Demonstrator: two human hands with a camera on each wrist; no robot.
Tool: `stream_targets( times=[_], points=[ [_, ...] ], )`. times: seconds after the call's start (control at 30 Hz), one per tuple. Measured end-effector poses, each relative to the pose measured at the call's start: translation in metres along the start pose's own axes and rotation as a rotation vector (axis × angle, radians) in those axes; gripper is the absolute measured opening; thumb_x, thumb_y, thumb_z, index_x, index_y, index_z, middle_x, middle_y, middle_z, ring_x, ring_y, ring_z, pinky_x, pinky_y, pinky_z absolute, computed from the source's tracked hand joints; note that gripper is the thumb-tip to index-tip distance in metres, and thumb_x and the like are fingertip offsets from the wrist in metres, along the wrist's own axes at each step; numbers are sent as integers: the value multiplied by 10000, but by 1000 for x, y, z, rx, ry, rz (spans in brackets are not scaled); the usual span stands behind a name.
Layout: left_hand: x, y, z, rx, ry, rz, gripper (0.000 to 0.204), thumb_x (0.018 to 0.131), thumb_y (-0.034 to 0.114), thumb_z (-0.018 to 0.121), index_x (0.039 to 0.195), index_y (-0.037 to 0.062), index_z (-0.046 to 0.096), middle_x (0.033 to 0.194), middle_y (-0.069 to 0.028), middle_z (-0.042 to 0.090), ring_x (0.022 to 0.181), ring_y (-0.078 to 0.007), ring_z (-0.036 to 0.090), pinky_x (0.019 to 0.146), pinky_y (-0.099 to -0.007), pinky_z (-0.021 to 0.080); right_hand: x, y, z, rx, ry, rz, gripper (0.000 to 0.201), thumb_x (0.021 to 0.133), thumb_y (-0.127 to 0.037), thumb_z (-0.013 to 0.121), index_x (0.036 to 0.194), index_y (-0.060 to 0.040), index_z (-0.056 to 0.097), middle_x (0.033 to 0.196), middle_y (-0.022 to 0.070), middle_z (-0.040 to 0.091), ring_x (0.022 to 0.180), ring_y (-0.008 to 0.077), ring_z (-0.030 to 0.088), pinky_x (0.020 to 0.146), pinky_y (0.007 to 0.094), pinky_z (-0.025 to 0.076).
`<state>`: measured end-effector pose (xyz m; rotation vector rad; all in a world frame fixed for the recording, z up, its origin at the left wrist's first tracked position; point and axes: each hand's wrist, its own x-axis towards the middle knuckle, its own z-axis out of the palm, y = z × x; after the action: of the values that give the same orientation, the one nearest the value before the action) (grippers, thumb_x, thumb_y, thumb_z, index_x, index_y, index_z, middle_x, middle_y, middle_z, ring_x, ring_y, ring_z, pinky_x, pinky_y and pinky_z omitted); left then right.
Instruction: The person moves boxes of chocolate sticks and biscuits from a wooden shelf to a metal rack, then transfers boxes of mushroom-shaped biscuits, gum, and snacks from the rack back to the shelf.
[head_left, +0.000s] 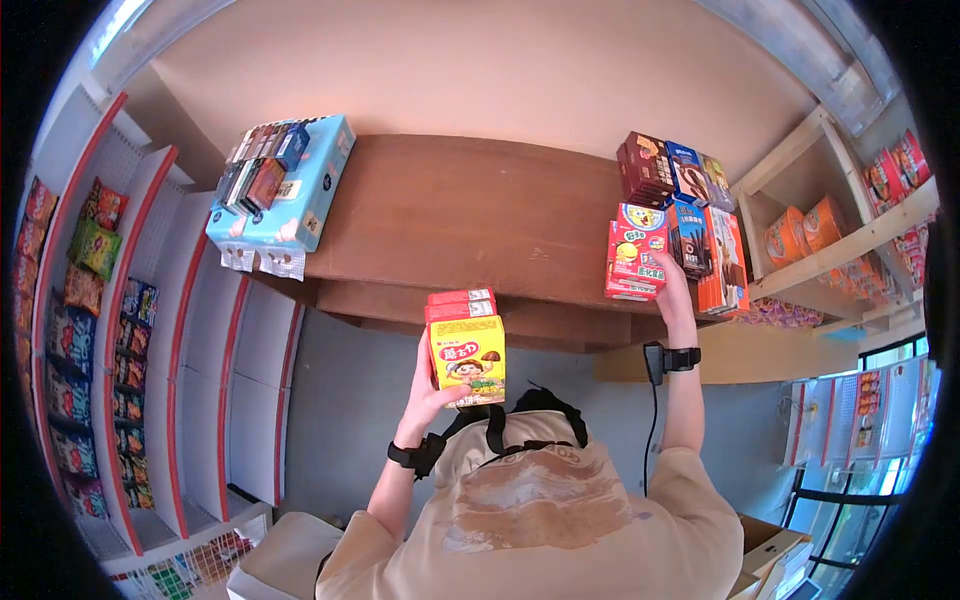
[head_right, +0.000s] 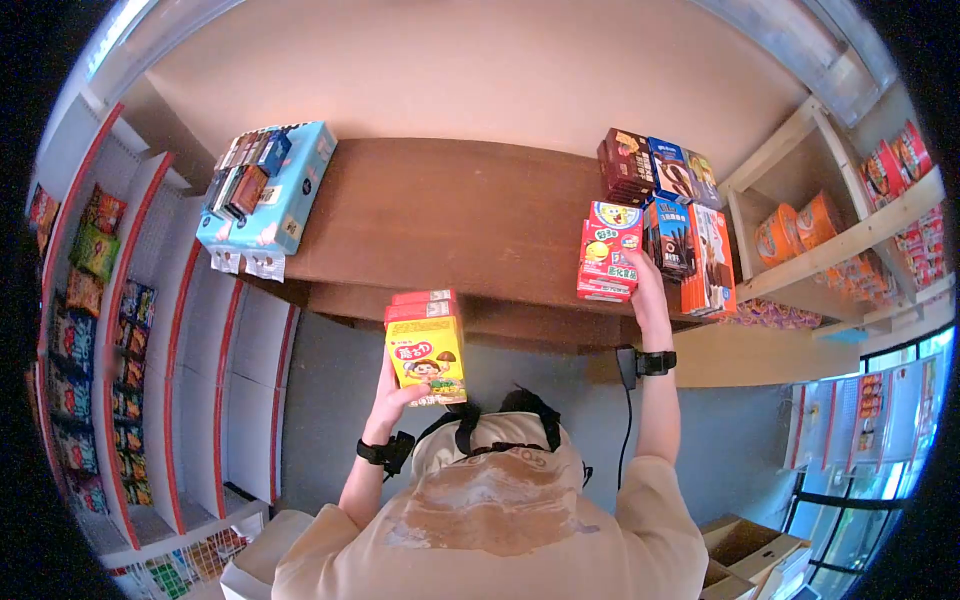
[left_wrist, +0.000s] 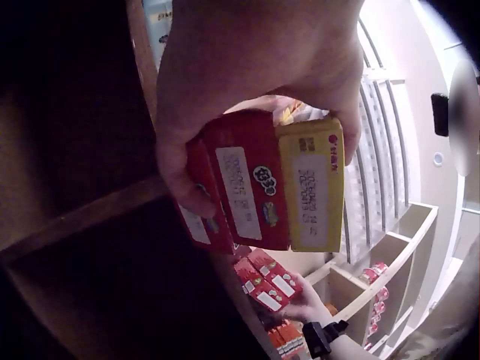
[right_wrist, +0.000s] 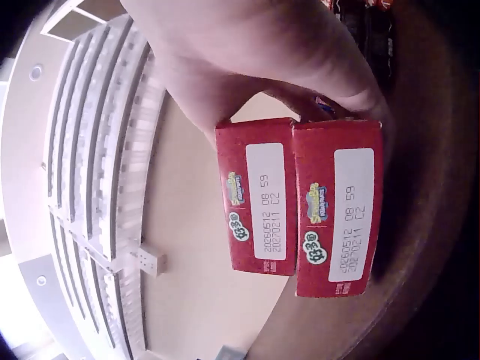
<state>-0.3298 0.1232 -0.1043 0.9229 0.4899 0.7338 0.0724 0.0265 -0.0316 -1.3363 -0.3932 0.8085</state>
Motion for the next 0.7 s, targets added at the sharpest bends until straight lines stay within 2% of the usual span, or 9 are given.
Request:
stream_targets(
  times=[0.2, 0.33, 0.4, 0.47, 0.5, 0.53, 0.6, 0.63, 0.7],
  points=[
    [17, 3, 14, 15, -57, -80, 1064, 611, 37, 766, 1449, 77, 113, 1332, -105, 407, 1205, -211, 447, 1021, -360, 370, 18, 3, -29, -1, 95, -30, 361, 872, -228, 588, 1139, 14, 564, 1050, 75, 632, 937, 131, 615, 816, 277, 476],
    [34, 1, 33, 50, -84, -115, 1072, 607, 60, 779, 1448, 74, 114, 1326, -102, 415, 1196, -212, 457, 1010, -358, 382, 17, 0, -26, -175, 133, -91, 400, 884, -231, 581, 1193, 21, 541, 1084, 70, 626, 947, 120, 598, 838, 258, 450],
    [40, 0, 46, 59, -99, -107, 1071, 606, 59, 780, 1447, 75, 117, 1320, -98, 421, 1193, -209, 460, 1002, -354, 391, 15, 9, -32, -375, 135, -158, 468, 891, -231, 589, 1266, 24, 474, 1112, 78, 616, 999, 122, 573, 867, 271, 438],
    [45, 0, 58, 45, -105, -109, 1044, 606, 55, 779, 1436, 73, 145, 1300, -98, 439, 1184, -206, 468, 995, -354, 400, 2, 11, -30, -565, 116, -319, 537, 876, -263, 614, 1288, 33, 436, 1145, 123, 600, 1024, 166, 572, 887, 293, 435],
    [47, -2, 61, 63, -100, -107, 1023, 608, 54, 777, 1426, 72, 163, 1286, -99, 450, 1174, -205, 477, 989, -350, 407, -1, 16, -37, -748, 182, -366, 623, 828, -300, 672, 1286, 39, 420, 1216, 182, 533, 1082, 265, 549, 925, 336, 427],
    [46, -1, 65, 76, -94, -111, 1002, 610, 53, 775, 1416, 70, 180, 1271, -100, 462, 1164, -203, 485, 983, -347, 414, -13, 5, -31, -743, 184, -353, 623, 828, -300, 672, 1286, 39, 420, 1216, 182, 533, 1082, 265, 549, 925, 336, 427],
    [46, -4, 74, 104, -60, -112, 949, 612, 73, 777, 1385, 66, 225, 1240, -100, 482, 1136, -201, 507, 964, -341, 434, -32, -19, -17, -1035, 216, -632, 727, 735, -321, 753, 1302, -12, 419, 1310, 215, 416, 1216, 351, 425, 996, 406, 376],
    [47, -7, 75, 99, -49, -97, 930, 614, 74, 775, 1374, 66, 238, 1230, -99, 487, 1126, -199, 514, 957, -340, 440, -35, -28, -14, -1027, 216, -627, 727, 735, -321, 753, 1302, -12, 419, 1310, 215, 416, 1216, 351, 425, 996, 406, 376],
    [49, -9, 83, 108, -18, -55, 884, 620, 77, 768, 1349, 66, 268, 1205, -98, 501, 1101, -199, 530, 944, -342, 452, -37, -40, -12, -1318, -146, -806, 826, 625, -303, 813, 1319, -90, 420, 1366, 198, 323, 1311, 386, 266, 1061, 503, 271]
  ],
)
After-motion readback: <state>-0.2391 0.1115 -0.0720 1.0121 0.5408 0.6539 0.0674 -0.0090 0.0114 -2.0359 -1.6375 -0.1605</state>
